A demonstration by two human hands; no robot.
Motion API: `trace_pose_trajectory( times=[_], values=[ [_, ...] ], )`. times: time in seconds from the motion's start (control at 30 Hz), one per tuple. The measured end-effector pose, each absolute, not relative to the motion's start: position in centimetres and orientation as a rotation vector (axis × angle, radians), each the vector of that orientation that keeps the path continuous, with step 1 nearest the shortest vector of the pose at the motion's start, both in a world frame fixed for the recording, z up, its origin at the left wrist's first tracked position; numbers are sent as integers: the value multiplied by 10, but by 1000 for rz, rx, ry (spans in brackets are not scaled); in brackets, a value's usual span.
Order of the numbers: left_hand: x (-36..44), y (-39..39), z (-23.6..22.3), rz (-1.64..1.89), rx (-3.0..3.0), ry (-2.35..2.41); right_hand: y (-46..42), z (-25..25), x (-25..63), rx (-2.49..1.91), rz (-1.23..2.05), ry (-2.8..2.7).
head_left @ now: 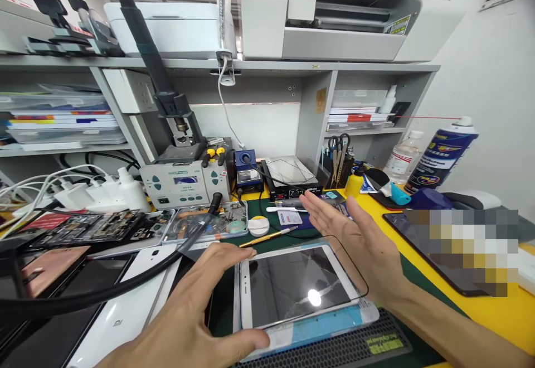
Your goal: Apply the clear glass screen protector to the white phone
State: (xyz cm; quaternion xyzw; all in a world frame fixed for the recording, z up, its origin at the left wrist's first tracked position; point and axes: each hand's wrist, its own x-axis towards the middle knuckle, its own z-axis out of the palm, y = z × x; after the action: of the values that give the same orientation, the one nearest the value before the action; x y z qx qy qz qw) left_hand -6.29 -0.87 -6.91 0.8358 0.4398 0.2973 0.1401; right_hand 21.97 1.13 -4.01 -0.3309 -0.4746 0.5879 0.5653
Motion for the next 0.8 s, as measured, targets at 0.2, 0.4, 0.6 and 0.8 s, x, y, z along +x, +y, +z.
trace_pose_trajectory(
  times=[0.2,0.4,0.6,0.8],
  values=[
    [-64,-7,-70,751,2380,1269,12,-39,217,-807,1379,-1083],
    [-62,-8,-63,686,2332,1263,12,-38,216,-844,1363,-1096],
    [-55,-12,-58,742,2249,1323,11,-39,218,-835,1369,-1106],
    [-56,-12,-59,720,2326,1321,12,-39,218,-828,1383,-1091]
  ],
)
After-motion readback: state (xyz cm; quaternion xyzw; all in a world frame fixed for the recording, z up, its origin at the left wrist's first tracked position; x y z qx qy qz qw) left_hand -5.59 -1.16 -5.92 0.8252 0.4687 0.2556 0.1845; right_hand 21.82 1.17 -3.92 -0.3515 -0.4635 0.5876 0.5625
